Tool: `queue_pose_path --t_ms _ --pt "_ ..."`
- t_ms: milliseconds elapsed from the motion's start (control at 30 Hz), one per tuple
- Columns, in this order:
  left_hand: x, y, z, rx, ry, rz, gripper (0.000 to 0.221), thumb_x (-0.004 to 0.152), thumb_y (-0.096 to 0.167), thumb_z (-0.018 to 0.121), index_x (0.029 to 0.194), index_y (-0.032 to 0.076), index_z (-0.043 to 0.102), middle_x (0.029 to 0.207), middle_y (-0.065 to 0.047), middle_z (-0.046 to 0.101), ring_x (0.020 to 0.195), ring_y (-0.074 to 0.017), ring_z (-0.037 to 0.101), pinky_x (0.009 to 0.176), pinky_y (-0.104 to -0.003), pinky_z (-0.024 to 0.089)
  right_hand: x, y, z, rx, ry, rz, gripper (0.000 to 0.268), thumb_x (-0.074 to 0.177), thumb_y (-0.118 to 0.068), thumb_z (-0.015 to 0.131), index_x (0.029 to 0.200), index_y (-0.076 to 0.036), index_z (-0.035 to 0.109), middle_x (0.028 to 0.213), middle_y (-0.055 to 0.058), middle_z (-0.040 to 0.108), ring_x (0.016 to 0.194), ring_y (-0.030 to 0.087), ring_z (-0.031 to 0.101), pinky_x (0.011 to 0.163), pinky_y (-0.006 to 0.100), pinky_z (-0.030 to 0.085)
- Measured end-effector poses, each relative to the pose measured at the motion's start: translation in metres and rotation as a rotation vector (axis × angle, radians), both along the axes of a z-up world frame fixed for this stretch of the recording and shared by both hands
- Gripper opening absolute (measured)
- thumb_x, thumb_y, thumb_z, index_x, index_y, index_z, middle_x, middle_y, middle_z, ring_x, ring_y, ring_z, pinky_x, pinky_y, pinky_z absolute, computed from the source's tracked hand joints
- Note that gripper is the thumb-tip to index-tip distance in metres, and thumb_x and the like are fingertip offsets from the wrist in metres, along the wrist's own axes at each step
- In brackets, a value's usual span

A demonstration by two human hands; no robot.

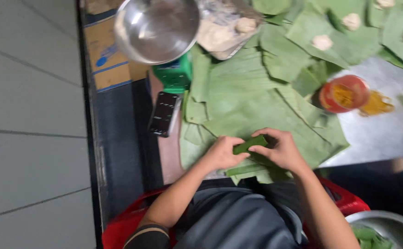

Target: Wrapping small portions of food filling into banana leaves by folding and rolling them.

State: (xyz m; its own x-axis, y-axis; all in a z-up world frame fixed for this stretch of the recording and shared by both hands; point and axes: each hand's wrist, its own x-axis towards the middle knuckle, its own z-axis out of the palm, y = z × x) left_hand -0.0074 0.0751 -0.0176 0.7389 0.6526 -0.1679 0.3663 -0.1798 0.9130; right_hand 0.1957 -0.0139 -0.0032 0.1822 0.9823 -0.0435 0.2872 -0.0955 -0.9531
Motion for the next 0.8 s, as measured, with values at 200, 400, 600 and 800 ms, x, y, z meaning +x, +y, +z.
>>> queue_pose_path --t_ms 200,400,600,800 --pt "-0.040 0.002 0.018 -0.312 -0.393 0.119 0.004 0.087 0.008 0.077 0.090 0.006 0.075 0.069 -0.013 0.075 0.061 -0.0110 0.072 0.058 -0.021 0.056 -0.021 0.039 0.010 0.079 0.221 0.013 0.050 0.071 0.001 0.091 0.119 -0.003 0.075 0.090 0.011 0.078 0.076 0.015 0.066 0.070 0.030 0.058" --pt "-0.106 -0.005 -0.020 -0.407 -0.646 0.397 0.012 0.086 0.002 0.076 0.092 -0.007 0.070 0.074 -0.025 0.076 0.063 -0.0279 0.076 0.056 -0.037 0.062 -0.033 0.069 0.018 0.271 0.265 0.042 0.023 0.086 -0.001 0.081 0.109 0.002 0.076 0.089 0.010 0.075 0.081 0.014 0.066 0.081 0.032 0.055" --pt "-0.145 -0.014 -0.088 -0.409 -0.518 0.650 0.019 0.088 0.008 0.077 0.099 -0.005 0.068 0.078 -0.023 0.077 0.064 -0.0258 0.077 0.057 -0.039 0.064 -0.041 0.077 0.006 0.389 0.152 -0.004 0.010 0.087 -0.002 0.080 0.096 -0.004 0.080 0.083 0.014 0.074 0.077 0.022 0.066 0.079 0.037 0.052" --pt "-0.137 -0.008 -0.053 -0.417 -0.300 0.644 0.017 0.089 0.007 0.072 0.098 -0.006 0.065 0.080 -0.023 0.074 0.061 -0.0272 0.072 0.060 -0.038 0.063 0.047 0.022 0.023 0.288 0.271 -0.493 0.012 0.084 -0.005 0.082 0.094 -0.005 0.075 0.080 0.007 0.074 0.066 0.010 0.068 0.056 0.020 0.055"
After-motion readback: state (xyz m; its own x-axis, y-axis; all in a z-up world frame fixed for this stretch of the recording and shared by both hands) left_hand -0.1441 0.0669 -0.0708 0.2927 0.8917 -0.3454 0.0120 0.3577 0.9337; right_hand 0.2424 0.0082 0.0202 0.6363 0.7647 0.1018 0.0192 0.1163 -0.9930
